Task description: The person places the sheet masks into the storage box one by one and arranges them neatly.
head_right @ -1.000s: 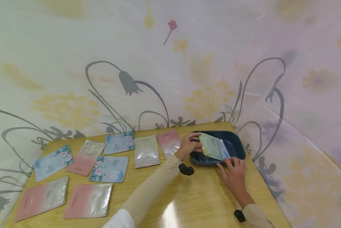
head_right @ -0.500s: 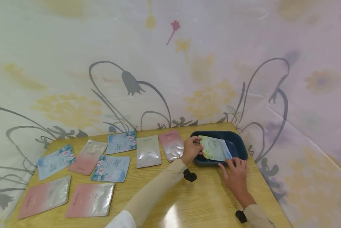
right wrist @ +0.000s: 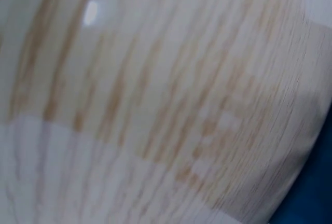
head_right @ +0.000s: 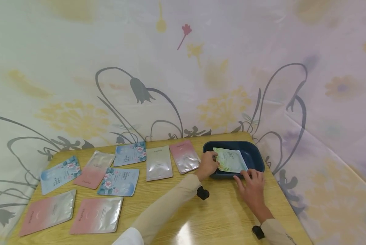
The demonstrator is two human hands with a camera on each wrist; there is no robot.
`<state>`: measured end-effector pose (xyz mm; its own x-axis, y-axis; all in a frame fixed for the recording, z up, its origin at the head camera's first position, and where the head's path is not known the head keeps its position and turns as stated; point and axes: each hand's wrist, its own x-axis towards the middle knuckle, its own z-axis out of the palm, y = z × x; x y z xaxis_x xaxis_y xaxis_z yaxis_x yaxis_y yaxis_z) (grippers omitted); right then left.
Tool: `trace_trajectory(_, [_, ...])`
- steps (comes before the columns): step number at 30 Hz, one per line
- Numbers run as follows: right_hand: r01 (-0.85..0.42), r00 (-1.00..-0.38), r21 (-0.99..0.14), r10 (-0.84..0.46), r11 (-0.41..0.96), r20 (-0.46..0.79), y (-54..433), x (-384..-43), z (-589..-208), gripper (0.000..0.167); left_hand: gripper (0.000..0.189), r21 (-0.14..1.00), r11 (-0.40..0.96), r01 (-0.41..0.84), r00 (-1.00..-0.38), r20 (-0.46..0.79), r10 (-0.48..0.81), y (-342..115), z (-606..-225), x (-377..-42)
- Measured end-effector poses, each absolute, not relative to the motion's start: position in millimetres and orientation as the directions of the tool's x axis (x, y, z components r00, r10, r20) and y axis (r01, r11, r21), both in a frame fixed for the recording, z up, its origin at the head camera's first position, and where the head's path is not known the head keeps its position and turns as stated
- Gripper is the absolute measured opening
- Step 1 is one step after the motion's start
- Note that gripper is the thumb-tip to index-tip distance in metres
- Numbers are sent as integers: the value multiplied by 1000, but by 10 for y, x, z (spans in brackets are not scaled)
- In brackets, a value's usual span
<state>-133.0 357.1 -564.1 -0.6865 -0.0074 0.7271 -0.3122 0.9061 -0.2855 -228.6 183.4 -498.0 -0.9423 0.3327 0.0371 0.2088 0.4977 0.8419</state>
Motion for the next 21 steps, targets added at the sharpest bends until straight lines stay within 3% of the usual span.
trace_trajectory(5, [-324,-674,-277,-16,905,738,3574,-1330,-5638,60,38,822,520,230,-934,37,355,1826,-4923,-2254])
trace_trajectory(11, [-328,-685,-282,-21,901,729,3558,-1347,-5639,61,18,887,385,253,-923,103,371,1702,-4904,-2295])
trace_trajectory(21, [-320,-684,-251,-39,914,729,3575,-1329,-5617,60,16,971,232,57,-952,-17,306,1341,-4775,-2453])
